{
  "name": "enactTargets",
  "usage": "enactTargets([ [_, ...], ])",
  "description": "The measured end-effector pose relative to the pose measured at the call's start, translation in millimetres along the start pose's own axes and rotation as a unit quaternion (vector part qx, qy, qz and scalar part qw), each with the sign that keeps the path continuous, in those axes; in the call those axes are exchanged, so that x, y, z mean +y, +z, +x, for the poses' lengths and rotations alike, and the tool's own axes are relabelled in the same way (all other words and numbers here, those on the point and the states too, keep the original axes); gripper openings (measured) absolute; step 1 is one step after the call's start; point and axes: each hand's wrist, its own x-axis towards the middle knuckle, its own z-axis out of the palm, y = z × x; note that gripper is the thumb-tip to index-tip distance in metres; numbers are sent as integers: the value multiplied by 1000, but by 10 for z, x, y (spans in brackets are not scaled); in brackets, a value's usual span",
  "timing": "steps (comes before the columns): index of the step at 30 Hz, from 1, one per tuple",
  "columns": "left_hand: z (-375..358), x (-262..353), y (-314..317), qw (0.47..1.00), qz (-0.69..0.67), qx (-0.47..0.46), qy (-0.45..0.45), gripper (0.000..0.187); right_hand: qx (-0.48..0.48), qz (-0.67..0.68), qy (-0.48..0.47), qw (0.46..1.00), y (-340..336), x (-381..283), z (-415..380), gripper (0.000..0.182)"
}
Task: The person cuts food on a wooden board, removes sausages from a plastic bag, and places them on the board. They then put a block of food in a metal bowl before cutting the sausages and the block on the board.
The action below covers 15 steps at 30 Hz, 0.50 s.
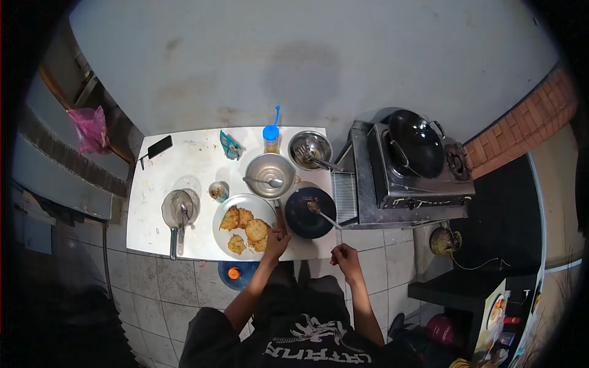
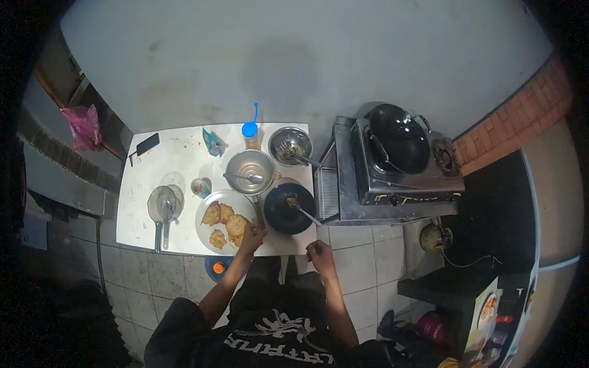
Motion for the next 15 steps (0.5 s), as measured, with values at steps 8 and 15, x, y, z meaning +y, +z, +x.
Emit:
enactTargets([
  [8,227,-158,20,949,259,99,153,60,-85,-1,43,995,379,-50,537,16],
  [15,52,107,162,929,349,90,82,54,-96,-11,42,994,420,-135,787,14],
])
